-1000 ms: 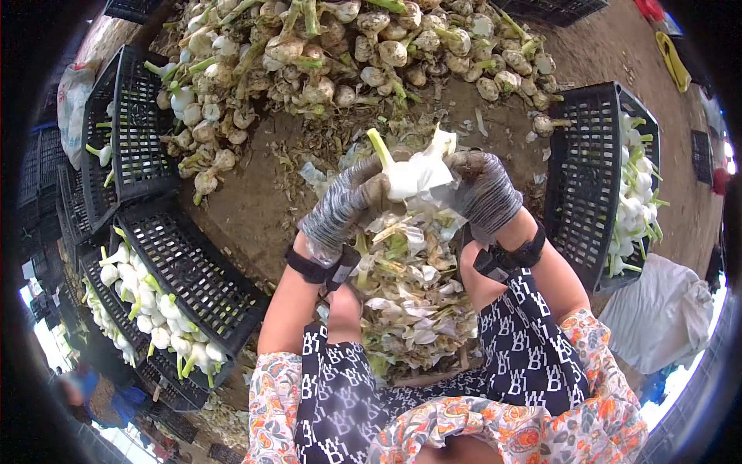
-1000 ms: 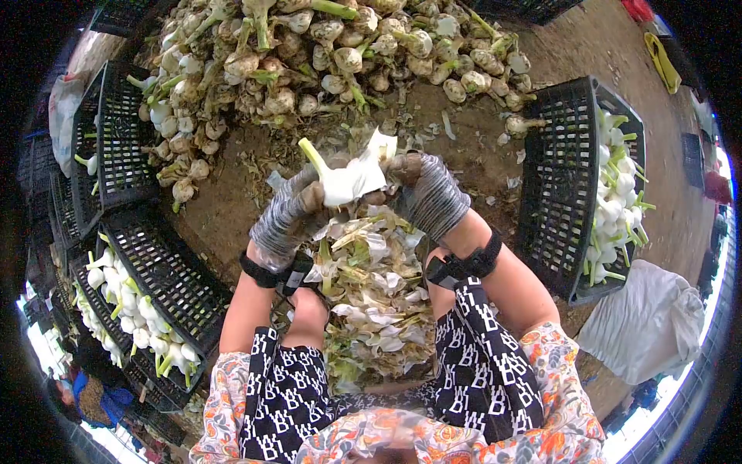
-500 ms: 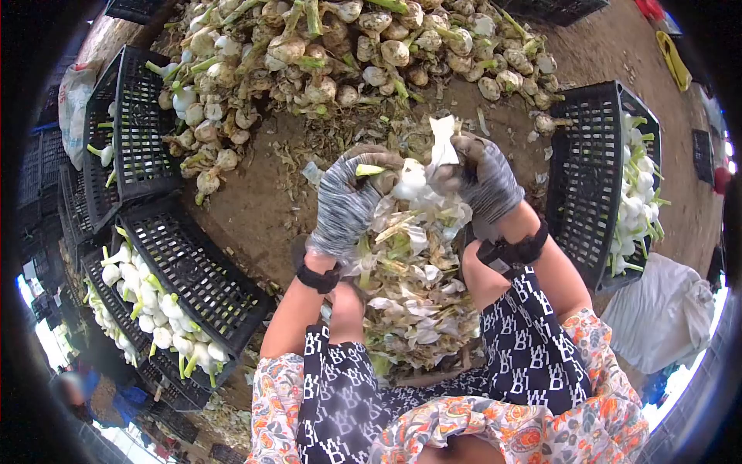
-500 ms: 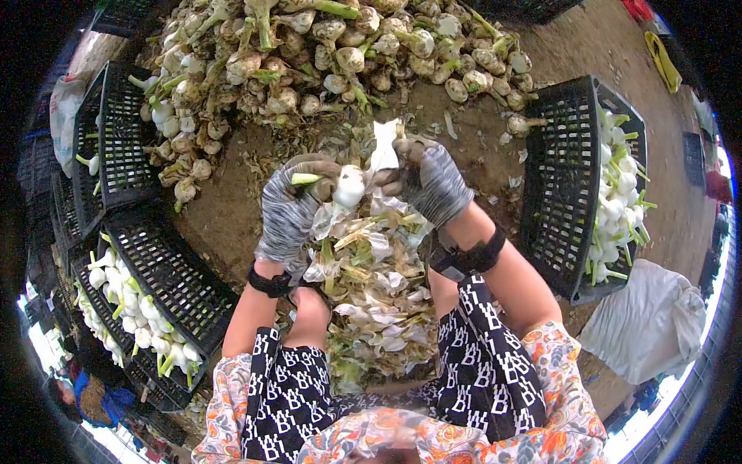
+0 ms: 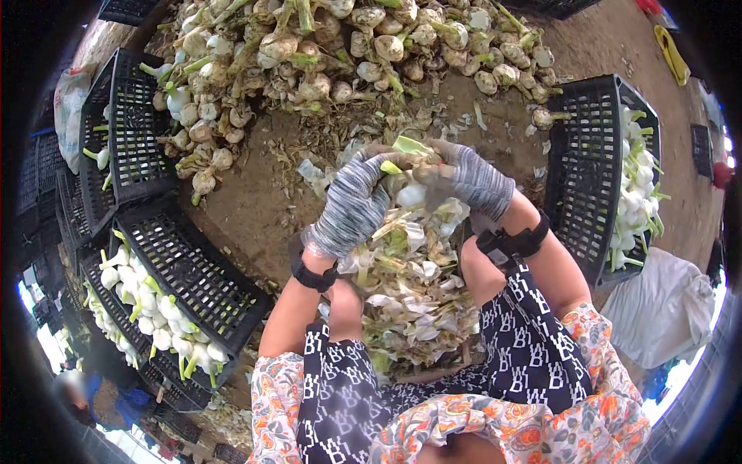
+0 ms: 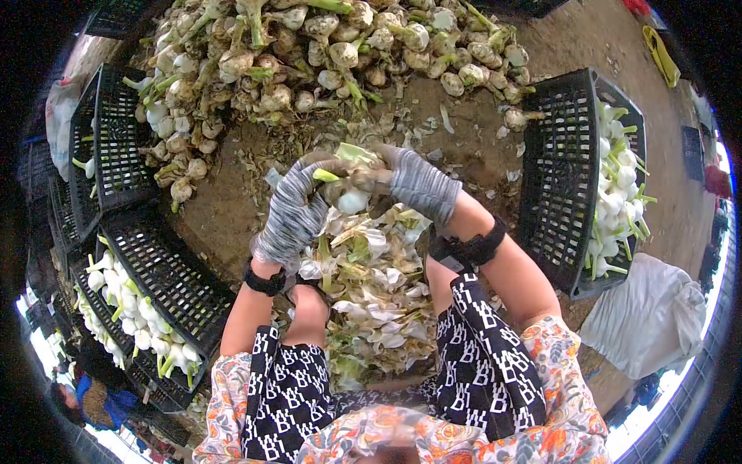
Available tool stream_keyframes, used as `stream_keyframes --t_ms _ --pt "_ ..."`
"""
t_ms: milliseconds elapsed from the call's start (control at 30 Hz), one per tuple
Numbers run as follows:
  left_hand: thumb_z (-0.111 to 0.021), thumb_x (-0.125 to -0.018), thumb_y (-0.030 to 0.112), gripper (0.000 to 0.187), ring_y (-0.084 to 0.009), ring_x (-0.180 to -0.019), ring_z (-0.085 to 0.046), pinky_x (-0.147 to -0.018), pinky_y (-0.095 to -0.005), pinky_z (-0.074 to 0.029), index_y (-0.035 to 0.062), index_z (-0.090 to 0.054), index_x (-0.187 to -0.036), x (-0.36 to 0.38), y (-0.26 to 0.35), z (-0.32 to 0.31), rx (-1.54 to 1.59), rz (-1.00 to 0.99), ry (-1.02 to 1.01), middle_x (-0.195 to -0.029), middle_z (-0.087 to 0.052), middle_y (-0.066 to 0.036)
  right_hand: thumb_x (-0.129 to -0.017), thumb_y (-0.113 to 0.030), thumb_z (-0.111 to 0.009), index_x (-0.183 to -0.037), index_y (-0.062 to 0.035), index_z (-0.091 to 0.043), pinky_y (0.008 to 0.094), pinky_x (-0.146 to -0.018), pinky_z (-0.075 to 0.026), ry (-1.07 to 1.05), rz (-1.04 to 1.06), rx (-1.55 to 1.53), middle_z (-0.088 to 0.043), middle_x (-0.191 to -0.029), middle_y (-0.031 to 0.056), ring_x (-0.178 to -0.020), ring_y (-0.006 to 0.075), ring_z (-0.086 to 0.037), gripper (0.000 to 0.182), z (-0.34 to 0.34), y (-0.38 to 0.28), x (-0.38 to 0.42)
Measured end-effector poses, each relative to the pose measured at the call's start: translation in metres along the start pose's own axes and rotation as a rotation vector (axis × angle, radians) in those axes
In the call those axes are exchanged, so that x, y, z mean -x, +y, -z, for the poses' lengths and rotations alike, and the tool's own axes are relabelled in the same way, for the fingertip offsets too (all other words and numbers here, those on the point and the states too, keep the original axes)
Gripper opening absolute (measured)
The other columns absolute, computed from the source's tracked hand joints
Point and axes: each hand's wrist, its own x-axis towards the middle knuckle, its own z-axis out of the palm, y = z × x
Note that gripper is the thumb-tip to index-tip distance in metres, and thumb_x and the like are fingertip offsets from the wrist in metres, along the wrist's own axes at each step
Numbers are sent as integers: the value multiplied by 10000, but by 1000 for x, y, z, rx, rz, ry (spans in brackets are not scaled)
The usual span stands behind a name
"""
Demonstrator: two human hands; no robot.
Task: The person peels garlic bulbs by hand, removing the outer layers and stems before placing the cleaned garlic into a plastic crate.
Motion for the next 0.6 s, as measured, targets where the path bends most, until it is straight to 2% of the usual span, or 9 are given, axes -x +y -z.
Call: stream_keyframes --t_ms 33,133,300,367,400,433,533,567,600 --pt "-577 -777 69 212 -307 -886 -559 -773 -359 -450 45 -604 -986 0 -2 0 28 9 5 -958 -574 -148 -792 -317 -649 -1103 40 -490 256 -608 -485 -52 284 419 -592 -891 81 -798 101 -549 500 9 8 -4" --pt "-584 -770 59 218 -302 -883 -562 -769 -357 -453 55 -614 -986 0 -5 -3 63 41 23 -947 -581 -146 -795 -304 -651 -1112 42 -484 264 -665 -479 -7 -57 -328 -586 -907 89 -809 117 -556 498 8 3 14" --pt "-590 -757 32 220 -295 -835 -579 -744 -342 -461 63 -621 -972 0 6 -1 -21 19 50 -934 -590 -142 -755 -120 -642 -1176 40 -451 285 -745 -477 260 172 447 -598 -945 132 -846 157 -572 489 -17 -8 19" --pt "-597 -776 44 192 -255 -816 -598 -736 -314 -472 48 -613 -967 0 6 3 -39 -25 44 -925 -605 -112 -746 -102 -647 -1163 39 -465 282 -745 -475 217 190 347 -606 -933 130 -830 149 -567 476 -11 -5 17" --pt "-597 -786 54 177 -238 -826 -599 -743 -308 -473 39 -611 -962 1 3 5 177 50 36 -926 -607 -100 -741 -92 -650 -1156 38 -472 280 -745 -474 195 199 298 -610 -927 129 -822 144 -564 470 -7 -1 14" --pt "-598 -795 63 165 -221 -835 -600 -751 -301 -474 29 -610 -956 2 -2 5 395 125 27 -927 -609 -87 -742 -65 -625 -1134 36 -490 270 -733 -473 244 330 269 -613 -922 120 -803 138 -559 427 -5 11 8" --pt "-602 -826 117 203 -174 -873 -599 -754 -279 -501 9 -571 -995 8 -10 3 888 378 81 -942 -602 -63 -747 -34 -580 -1122 23 -505 262 -721 -474 107 266 -13 -608 -891 104 -794 129 -559 387 -2 30 2" --pt "-605 -824 122 220 -176 -874 -602 -748 -279 -510 12 -561 -1011 10 -12 -3 1065 458 114 -945 -602 -68 -759 -24 -539 -1099 15 -526 250 -711 -472 149 220 55 -604 -869 76 -771 118 -557 343 -7 50 2" --pt "-608 -823 126 238 -177 -875 -604 -743 -279 -518 16 -550 -1026 13 -17 -10 1243 538 148 -948 -602 -74 -761 -39 -541 -1074 5 -549 246 -676 -479 126 341 152 -600 -837 49 -744 97 -555 317 -12 52 8"
